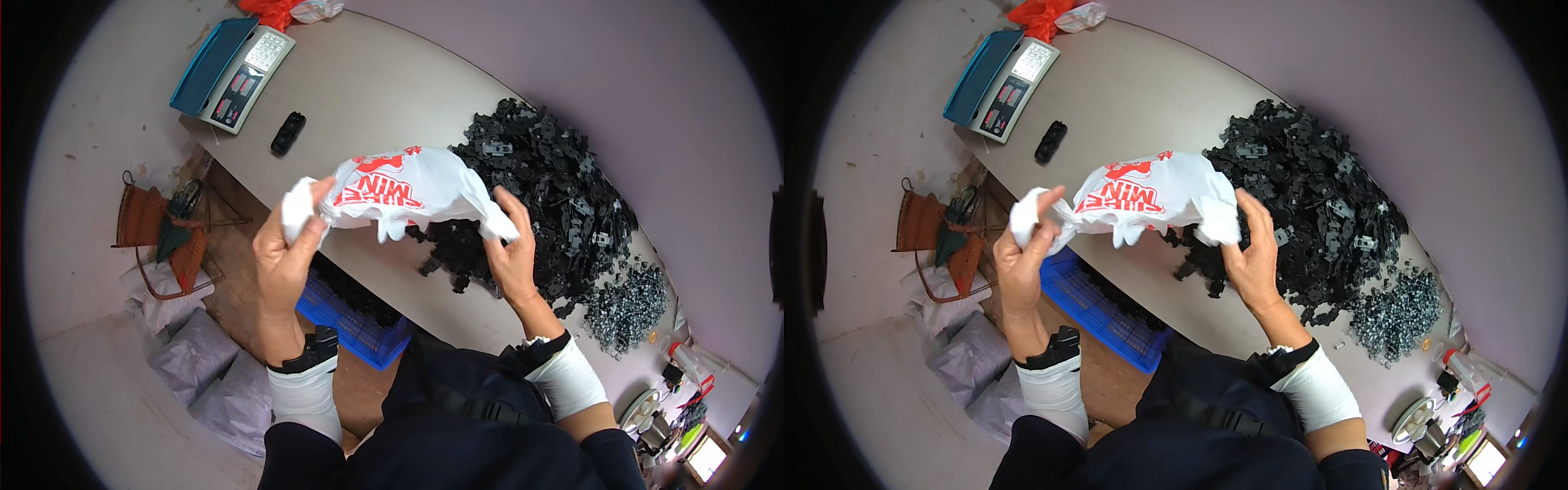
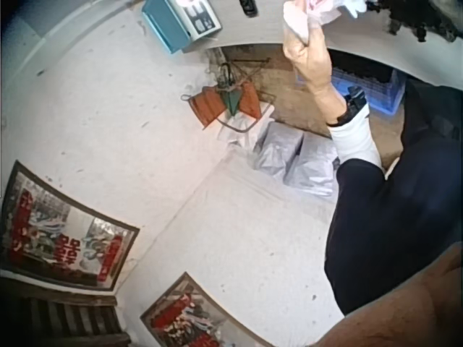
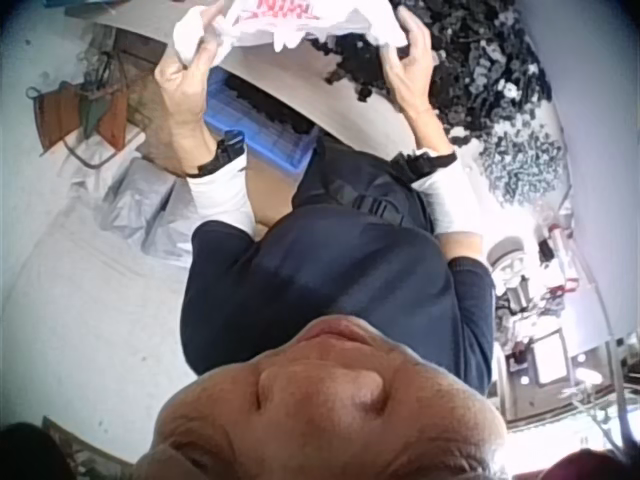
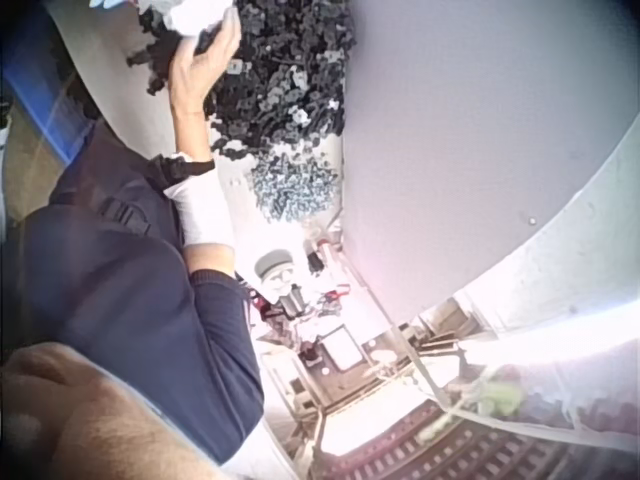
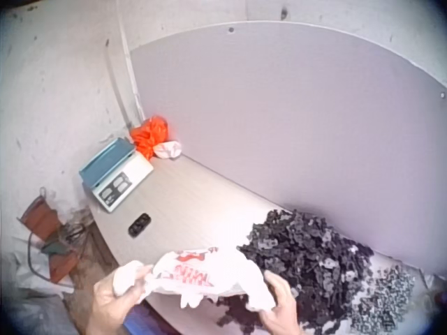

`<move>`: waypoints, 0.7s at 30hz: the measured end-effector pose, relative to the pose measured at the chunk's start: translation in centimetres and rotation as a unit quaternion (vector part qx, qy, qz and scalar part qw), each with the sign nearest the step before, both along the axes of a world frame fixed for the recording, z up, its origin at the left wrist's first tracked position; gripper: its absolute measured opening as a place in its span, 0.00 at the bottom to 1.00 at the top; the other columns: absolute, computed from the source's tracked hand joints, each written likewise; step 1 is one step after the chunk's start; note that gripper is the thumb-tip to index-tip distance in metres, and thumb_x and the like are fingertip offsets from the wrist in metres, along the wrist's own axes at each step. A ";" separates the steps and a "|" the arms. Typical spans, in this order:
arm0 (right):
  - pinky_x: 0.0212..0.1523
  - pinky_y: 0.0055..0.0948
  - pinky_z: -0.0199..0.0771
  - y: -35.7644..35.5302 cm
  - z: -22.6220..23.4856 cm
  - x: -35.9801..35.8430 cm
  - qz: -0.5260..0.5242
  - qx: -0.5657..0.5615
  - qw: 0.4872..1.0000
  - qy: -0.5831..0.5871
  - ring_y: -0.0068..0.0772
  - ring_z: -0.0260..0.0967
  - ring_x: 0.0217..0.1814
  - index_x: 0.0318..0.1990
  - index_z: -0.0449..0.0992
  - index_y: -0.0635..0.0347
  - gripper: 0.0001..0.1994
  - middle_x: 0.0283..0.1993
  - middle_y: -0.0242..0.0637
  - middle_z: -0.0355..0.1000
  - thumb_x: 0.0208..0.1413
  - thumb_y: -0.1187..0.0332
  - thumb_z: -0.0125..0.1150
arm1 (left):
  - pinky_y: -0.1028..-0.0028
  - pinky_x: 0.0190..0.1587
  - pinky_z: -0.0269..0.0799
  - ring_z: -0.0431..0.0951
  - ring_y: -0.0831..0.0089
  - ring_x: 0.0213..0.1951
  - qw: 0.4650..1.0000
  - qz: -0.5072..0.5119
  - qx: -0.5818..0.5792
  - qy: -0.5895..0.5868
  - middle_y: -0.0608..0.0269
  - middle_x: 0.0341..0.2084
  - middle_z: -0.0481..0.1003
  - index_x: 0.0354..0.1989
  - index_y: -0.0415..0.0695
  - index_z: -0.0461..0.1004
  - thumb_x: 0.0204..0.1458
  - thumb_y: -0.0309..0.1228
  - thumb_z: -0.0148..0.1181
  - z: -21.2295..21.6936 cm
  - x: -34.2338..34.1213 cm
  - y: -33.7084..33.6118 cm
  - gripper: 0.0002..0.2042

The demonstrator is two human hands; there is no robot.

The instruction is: The recorder sorts small metal and plastic components from a table into plastic bags and then into a large sack using a plastic bowl.

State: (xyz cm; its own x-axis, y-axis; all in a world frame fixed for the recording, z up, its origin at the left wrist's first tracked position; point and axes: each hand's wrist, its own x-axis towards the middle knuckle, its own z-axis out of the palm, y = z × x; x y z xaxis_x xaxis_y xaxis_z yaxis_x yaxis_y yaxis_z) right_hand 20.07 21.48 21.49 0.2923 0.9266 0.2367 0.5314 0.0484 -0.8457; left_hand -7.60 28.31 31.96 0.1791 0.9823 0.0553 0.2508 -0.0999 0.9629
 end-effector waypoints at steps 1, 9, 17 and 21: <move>0.60 0.33 0.59 -0.2 1.2 -0.6 -0.008 -0.008 1.000 0.005 0.40 0.57 0.64 0.58 0.64 0.65 0.27 0.61 0.45 0.60 0.46 0.79 0.57 | 0.77 0.43 0.67 0.71 0.77 0.34 0.994 -0.026 0.099 0.027 0.58 0.41 0.77 0.47 0.36 0.75 0.50 0.19 0.53 -0.3 0.4 0.4 0.15; 0.53 0.40 0.66 0.2 6.6 -4.5 0.254 0.250 0.906 -0.227 0.43 0.67 0.52 0.45 0.74 0.64 0.17 0.51 0.43 0.70 0.44 0.75 0.55 | 0.74 0.33 0.63 0.69 0.68 0.30 0.954 -0.026 0.256 0.153 0.60 0.25 0.72 0.22 0.38 0.71 0.34 0.14 0.57 2.1 0.6 -0.2 0.07; 0.40 0.34 0.67 3.6 3.4 -6.2 0.221 0.027 0.934 -0.278 0.39 0.69 0.37 0.44 0.69 0.62 0.15 0.41 0.40 0.70 0.47 0.73 0.58 | 0.72 0.31 0.65 0.70 0.68 0.30 0.885 0.123 0.329 0.306 0.62 0.26 0.71 0.31 0.41 0.75 0.42 0.15 0.59 3.4 0.6 -1.0 0.08; 0.42 0.41 0.68 4.1 3.0 -5.6 0.253 -0.101 0.932 -0.238 0.50 0.69 0.39 0.45 0.68 0.62 0.12 0.41 0.49 0.70 0.57 0.66 0.52 | 0.82 0.30 0.65 0.69 0.80 0.28 0.909 0.242 0.219 0.259 0.65 0.31 0.72 0.44 0.38 0.76 0.54 0.22 0.58 3.0 -0.2 -1.6 0.10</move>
State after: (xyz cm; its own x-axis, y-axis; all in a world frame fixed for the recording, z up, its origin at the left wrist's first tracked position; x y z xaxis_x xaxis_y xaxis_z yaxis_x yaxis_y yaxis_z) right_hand 14.47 25.53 24.49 -0.2885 0.9568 0.0346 0.8003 0.2609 -0.5398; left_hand -7.82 26.75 34.99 -0.1544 0.8570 0.4916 0.7753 -0.2033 0.5979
